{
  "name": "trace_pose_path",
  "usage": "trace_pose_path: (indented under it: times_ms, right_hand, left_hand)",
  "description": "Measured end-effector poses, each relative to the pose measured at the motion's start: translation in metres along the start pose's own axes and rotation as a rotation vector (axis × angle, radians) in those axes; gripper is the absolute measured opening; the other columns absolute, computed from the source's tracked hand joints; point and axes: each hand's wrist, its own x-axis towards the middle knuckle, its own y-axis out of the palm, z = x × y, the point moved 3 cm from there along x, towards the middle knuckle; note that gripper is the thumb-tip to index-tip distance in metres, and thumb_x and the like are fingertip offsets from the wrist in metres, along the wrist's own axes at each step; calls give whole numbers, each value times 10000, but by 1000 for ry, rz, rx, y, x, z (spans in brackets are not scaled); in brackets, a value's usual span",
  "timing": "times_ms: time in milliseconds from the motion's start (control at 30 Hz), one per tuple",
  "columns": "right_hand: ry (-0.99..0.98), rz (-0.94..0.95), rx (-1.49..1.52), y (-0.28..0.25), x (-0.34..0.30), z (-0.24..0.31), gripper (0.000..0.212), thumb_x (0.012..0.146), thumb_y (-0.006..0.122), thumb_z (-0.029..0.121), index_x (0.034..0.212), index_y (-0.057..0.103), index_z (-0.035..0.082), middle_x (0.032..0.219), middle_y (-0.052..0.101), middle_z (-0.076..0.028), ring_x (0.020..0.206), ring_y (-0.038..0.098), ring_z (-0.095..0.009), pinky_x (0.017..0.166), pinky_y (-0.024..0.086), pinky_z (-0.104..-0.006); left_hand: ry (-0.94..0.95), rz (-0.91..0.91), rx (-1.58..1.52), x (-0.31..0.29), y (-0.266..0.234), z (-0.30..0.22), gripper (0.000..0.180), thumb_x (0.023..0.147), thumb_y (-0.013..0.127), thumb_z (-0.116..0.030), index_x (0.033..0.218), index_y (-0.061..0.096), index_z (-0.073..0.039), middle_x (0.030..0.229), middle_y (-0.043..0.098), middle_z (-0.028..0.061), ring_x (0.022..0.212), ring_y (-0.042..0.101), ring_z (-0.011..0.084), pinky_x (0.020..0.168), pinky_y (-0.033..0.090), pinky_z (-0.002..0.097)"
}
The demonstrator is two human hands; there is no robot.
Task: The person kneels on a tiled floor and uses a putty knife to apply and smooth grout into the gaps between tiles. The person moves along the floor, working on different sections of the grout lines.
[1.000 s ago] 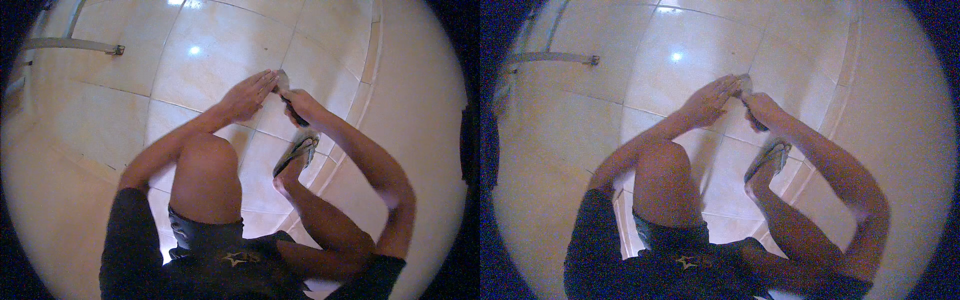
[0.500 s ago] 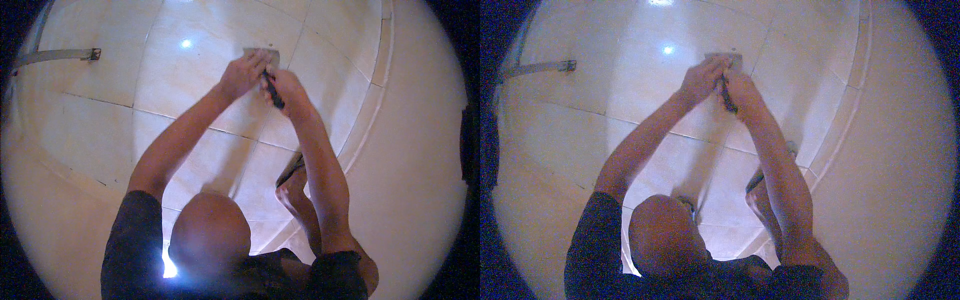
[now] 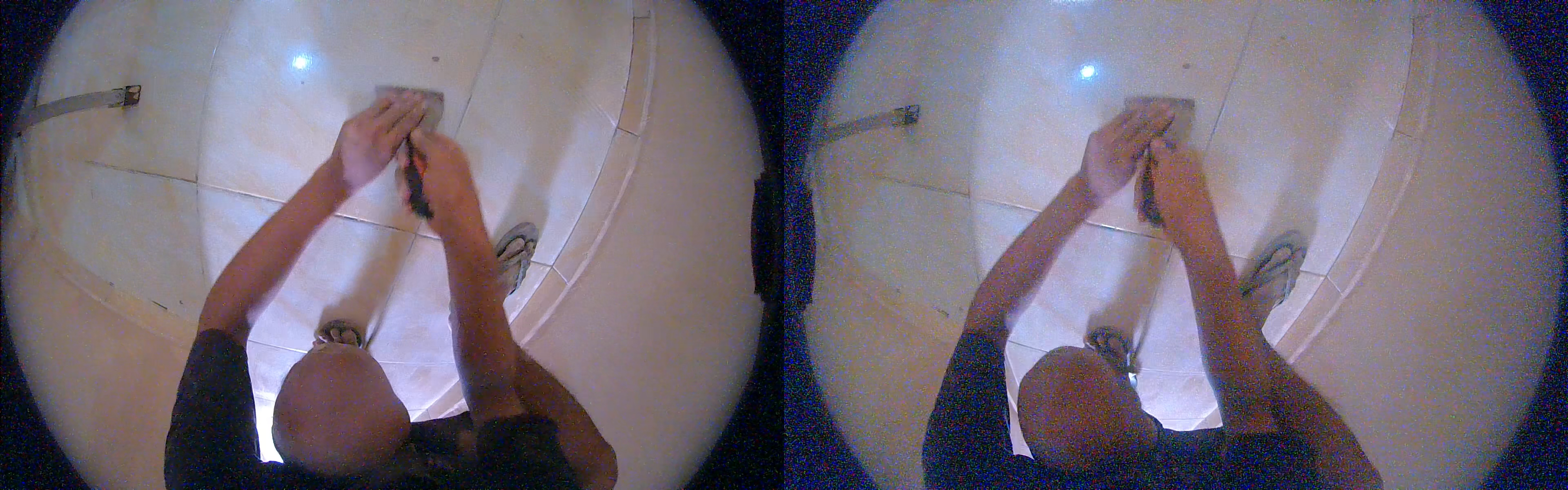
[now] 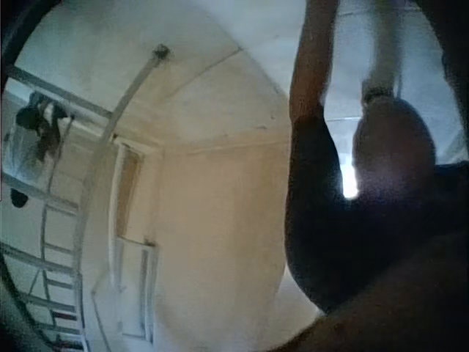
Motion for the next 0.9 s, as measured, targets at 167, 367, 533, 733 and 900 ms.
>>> trace_pose_path:
  times_ms: [167, 367, 533, 733, 900]
  right_hand:
    - [127, 47, 489, -22, 44, 74, 309, 998, 484, 320, 810, 581, 95, 671, 606, -38, 480, 528, -141, 410, 417, -275]
    - [109, 5, 194, -7, -6, 8, 322, 1002, 462, 318, 808, 584, 92, 630, 585, -36, 464, 519, -157, 412, 411, -285]
    - [175, -4, 403, -11, 0, 38, 304, 1006, 458, 302, 815, 569, 93, 640, 580, -33, 460, 504, -146, 404, 389, -269]
    - [124, 171, 576, -40, 59, 85, 205, 1008, 479, 255, 923, 548, 81, 695, 582, -19, 503, 508, -127, 399, 384, -245]
    - [87, 149, -70, -46, -17, 57, 237, 996, 529, 261, 1018, 485, 29, 698, 569, -48, 468, 539, -139, 378, 429, -278]
  left_hand:
    - [-37, 158, 21, 79, 19, 40, 505, 800, 634, -156, 1301, 592, -106, 1268, 637, 129, 1129, 633, 315, 898, 564, 368]
    - [72, 145, -24, 6, 18, 12, 462, 815, 638, -187, 1273, 607, -134, 1264, 634, 113, 1075, 660, 283, 861, 579, 365]
    - [7, 108, -71, 35, 22, 24, 455, 810, 657, -180, 1261, 610, -139, 1193, 659, 94, 1014, 674, 273, 829, 582, 366]
    - [-84, 342, 10, 110, 16, 37, 417, 836, 636, -185, 1246, 612, -115, 1241, 643, 102, 1062, 657, 292, 862, 564, 401]
    - [1, 75, -13, 35, 13, -22, 471, 870, 578, -166, 1326, 556, -48, 1350, 580, 143, 1258, 550, 310, 1013, 491, 396]
